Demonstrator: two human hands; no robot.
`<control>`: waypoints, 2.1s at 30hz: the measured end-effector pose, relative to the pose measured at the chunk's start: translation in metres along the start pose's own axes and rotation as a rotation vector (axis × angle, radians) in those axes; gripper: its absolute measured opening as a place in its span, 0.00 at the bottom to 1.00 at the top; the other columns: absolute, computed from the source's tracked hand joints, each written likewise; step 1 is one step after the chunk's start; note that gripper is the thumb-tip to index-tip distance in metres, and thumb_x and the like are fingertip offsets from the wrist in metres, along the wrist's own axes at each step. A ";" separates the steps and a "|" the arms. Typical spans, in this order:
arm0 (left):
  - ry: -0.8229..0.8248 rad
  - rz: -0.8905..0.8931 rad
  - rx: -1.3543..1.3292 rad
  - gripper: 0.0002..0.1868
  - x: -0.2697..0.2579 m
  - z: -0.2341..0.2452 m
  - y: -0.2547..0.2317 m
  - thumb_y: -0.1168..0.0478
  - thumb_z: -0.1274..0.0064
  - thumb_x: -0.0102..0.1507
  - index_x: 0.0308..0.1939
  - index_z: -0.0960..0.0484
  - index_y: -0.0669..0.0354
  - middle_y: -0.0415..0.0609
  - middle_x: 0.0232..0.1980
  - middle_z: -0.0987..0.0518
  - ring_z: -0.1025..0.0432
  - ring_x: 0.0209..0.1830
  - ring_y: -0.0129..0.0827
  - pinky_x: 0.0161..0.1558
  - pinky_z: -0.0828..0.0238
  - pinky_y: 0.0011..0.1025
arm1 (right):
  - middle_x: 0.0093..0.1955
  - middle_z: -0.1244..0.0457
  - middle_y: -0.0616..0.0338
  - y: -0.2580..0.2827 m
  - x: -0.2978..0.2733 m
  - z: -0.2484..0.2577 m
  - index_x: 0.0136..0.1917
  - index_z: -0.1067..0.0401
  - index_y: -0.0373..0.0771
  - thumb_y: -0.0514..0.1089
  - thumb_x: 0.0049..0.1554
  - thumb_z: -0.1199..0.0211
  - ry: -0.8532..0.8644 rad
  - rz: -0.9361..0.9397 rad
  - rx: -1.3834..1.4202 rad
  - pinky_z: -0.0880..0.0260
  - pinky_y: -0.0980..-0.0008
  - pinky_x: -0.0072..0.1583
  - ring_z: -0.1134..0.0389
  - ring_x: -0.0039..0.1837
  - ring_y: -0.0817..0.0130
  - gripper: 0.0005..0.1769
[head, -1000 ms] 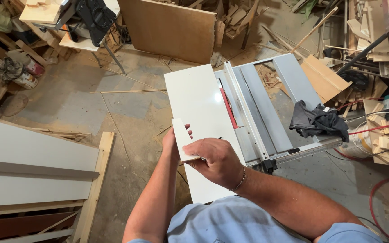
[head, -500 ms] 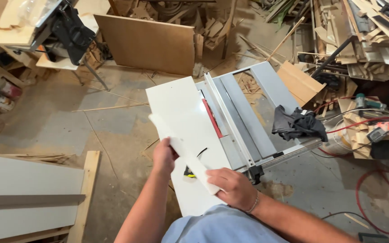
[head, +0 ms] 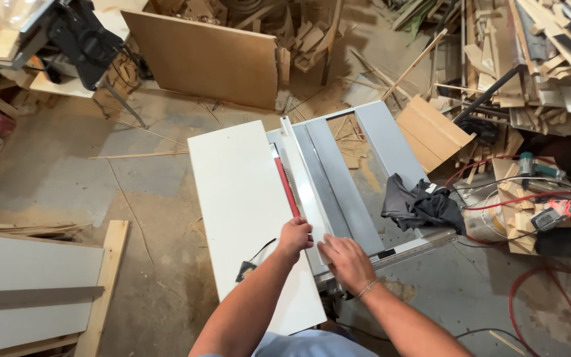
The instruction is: Measuring a wooden board and adjusting the fence on a table saw using a tape measure
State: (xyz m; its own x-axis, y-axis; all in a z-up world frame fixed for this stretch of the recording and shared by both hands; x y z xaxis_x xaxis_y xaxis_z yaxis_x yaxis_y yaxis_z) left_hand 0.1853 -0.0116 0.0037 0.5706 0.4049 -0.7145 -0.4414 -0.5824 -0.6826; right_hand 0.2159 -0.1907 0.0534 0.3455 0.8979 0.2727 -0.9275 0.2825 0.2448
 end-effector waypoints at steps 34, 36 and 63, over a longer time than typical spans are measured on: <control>0.075 -0.740 1.787 0.32 0.021 -0.019 -0.036 0.50 0.63 0.72 0.76 0.41 0.63 0.55 0.82 0.45 0.56 0.83 0.50 0.78 0.65 0.53 | 0.69 0.36 0.49 -0.085 0.003 -0.001 0.58 0.24 0.46 0.57 0.60 0.39 0.168 0.077 0.272 0.46 0.42 0.75 0.39 0.72 0.49 0.18; 0.236 -0.586 1.885 0.34 0.009 -0.020 -0.056 0.44 0.75 0.73 0.80 0.52 0.56 0.50 0.83 0.52 0.65 0.85 0.46 0.79 0.78 0.50 | 0.67 0.33 0.55 -0.096 -0.006 0.003 0.61 0.25 0.48 0.51 0.56 0.34 0.242 -0.063 0.322 0.38 0.49 0.72 0.35 0.70 0.56 0.20; 0.269 -1.007 1.738 0.35 -0.022 0.016 0.072 0.48 0.54 0.67 0.75 0.39 0.60 0.58 0.79 0.41 0.46 0.78 0.52 0.74 0.53 0.49 | 0.44 0.32 0.55 -0.055 -0.212 -0.160 0.46 0.31 0.45 0.68 0.61 0.50 0.369 -0.763 0.675 0.35 0.56 0.49 0.29 0.47 0.54 0.25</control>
State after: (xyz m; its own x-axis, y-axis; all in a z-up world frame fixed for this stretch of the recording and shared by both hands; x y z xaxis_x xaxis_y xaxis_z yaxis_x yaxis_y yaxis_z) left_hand 0.1300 -0.0515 -0.0317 0.9853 -0.1015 -0.1371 0.0636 0.9644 -0.2567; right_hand 0.1703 -0.3425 -0.1671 0.6291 0.6419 -0.4384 -0.1765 0.6672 0.7237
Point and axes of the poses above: each hand's wrist, its own x-axis towards the middle knuckle, its own z-axis out of the back of the hand, y = z × x, the point moved 2 cm from there along x, towards the middle knuckle
